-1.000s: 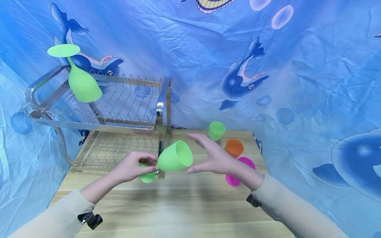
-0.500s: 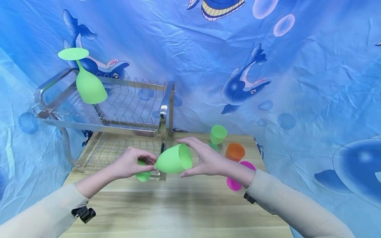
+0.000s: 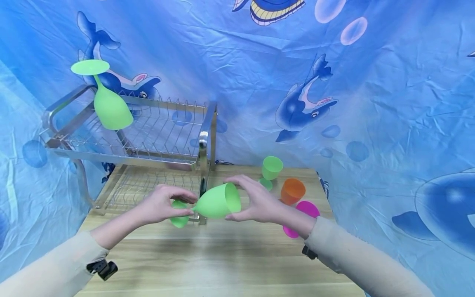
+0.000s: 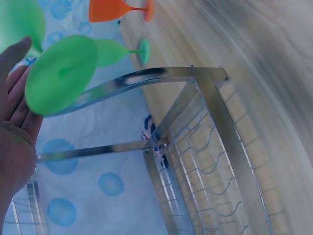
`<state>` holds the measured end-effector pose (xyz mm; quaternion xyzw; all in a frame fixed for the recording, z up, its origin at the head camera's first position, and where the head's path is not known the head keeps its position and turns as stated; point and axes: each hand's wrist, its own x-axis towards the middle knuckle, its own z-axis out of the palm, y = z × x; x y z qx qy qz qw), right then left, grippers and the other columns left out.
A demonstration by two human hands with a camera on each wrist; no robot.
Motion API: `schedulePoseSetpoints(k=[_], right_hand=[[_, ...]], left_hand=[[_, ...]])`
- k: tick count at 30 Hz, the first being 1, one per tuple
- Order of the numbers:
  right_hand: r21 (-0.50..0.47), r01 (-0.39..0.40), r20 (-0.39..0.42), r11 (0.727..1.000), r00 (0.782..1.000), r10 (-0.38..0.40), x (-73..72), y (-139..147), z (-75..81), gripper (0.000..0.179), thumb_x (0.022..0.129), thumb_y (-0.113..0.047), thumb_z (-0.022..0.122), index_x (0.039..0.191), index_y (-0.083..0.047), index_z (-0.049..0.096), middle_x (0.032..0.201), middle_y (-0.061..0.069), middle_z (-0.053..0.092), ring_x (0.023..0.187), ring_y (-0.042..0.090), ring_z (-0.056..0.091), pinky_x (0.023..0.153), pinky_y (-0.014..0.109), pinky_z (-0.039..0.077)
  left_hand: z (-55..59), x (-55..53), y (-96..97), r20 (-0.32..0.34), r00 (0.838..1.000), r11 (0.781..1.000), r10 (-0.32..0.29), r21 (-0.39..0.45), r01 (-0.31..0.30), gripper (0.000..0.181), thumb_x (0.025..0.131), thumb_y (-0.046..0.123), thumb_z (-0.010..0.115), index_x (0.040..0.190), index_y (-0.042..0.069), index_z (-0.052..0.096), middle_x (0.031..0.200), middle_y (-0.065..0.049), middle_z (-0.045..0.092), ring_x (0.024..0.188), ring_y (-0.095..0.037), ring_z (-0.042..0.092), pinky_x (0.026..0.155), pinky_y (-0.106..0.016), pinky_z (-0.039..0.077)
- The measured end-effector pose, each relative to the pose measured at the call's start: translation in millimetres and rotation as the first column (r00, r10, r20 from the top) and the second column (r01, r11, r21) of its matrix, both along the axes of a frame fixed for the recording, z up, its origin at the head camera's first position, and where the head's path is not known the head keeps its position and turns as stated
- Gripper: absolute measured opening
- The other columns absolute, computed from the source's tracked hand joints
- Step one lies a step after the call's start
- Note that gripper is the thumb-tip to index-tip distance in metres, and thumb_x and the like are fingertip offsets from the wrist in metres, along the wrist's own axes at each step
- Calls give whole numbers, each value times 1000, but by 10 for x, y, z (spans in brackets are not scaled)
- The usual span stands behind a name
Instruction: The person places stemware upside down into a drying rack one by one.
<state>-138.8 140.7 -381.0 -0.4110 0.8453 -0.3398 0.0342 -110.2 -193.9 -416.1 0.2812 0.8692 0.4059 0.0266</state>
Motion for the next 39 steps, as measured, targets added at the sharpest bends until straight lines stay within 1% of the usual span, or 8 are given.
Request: schedulePoseSetpoints(k=[5,13,18,23,29,33,36,39], right_hand=[[-114,43,140,993,990,-27,23,98,-100,87,78,-23,99,151,-8,54,151,6,59,137,30,61,112,52,53],[-354,119,373,928,928,23,126,254,-307,82,84,-4,91,153,3,48,155,22,52,141,25,58,117,32,47],[-438,186,494,879,867,63,218,284,-395,80,89,-6,87,155,5,43,153,19,53,137,16,59,112,29,52],[-551,261,591,793,793,149,266,262,-477,79,94,-8,83,157,7,38,149,11,53,132,16,61,103,31,58],[-674,312,606,670,751,260,310,106,-557,80,96,-13,79,158,8,33,142,5,57,126,16,62,104,30,58],[-732,339,599,591,733,321,347,-31,-574,76,96,-10,77,158,4,35,141,4,60,126,15,61,108,30,55],[-749,365,603,553,721,341,373,-132,-584,71,95,-7,74,155,1,38,137,4,61,123,15,61,108,29,54],[-748,392,617,536,707,344,397,-231,-609,64,94,-7,73,150,-2,44,134,3,62,119,14,62,108,27,53]], left_hand=[[102,62,-126,-52,997,998,59,24,-58,48,83,29,95,126,14,78,120,2,80,108,-19,76,96,-42,63],[327,107,-385,-41,996,995,83,57,-81,61,84,31,94,138,14,72,132,2,75,122,-22,71,104,-42,58],[314,160,-526,-33,996,994,86,65,-84,63,85,27,93,141,13,69,135,0,74,124,-21,70,105,-33,57],[235,191,-614,-3,998,981,59,185,-57,58,87,12,88,142,8,68,136,-6,74,125,-10,68,105,-19,52],[75,223,-626,23,1000,930,-4,368,-5,59,88,-6,80,144,-3,62,140,-17,69,128,-8,67,107,-21,52],[-83,263,-571,65,998,890,-22,456,-10,64,86,-12,80,146,-10,56,143,-6,69,128,-8,66,108,-24,52],[-199,266,-456,89,995,858,-34,514,-17,61,87,-13,78,144,-14,55,142,-4,69,129,-9,66,109,-26,52],[-276,241,-283,108,993,800,-54,600,-22,54,90,-13,75,140,-18,55,140,-11,69,130,-13,66,110,-32,52]])
